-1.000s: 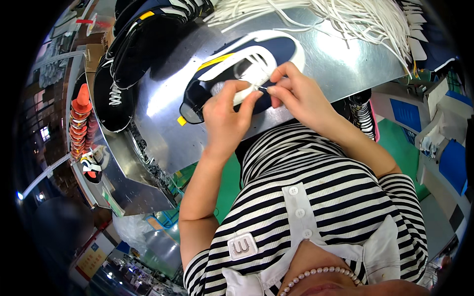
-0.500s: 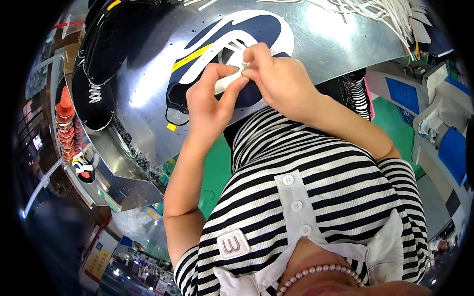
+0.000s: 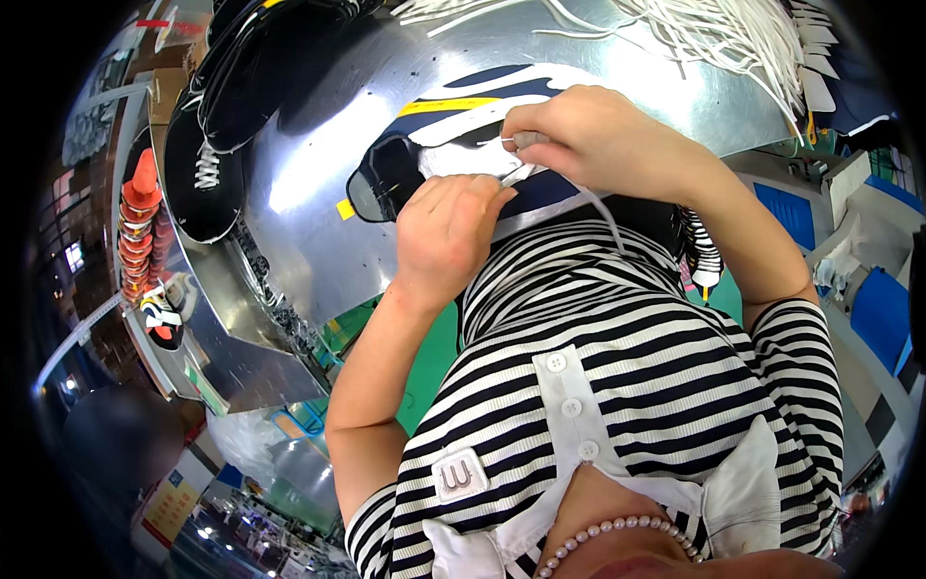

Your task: The person threads white shoelaces through the eyelets of a blue and white sneaker. They pull the laces tight and arrange them neatly on the shoe's surface. The person repeats this process for multiple shoes on a metal workbench.

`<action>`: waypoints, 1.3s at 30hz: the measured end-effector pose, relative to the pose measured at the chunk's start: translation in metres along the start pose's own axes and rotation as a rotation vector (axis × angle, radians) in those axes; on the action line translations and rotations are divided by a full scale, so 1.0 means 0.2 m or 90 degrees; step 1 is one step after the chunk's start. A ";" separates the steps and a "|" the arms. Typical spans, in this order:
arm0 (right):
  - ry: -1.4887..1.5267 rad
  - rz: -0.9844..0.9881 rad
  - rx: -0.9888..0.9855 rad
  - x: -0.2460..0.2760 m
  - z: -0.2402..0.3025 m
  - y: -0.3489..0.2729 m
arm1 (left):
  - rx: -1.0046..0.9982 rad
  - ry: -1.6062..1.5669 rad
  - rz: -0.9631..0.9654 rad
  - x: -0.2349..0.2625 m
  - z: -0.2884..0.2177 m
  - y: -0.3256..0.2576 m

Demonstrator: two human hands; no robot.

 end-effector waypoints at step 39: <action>0.091 -0.157 -0.027 0.02 0.02 -0.02 | 0.446 -0.079 -0.165 0.02 0.26 -0.10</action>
Point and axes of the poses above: each hand's wrist, its own y-axis towards the middle knuckle, its own x-axis out of the back of the hand, z = x × y, the point moved 9 cm from there along y, towards the middle knuckle, and after that the axes turned 9 degrees about -x, right-handed, at the moved point
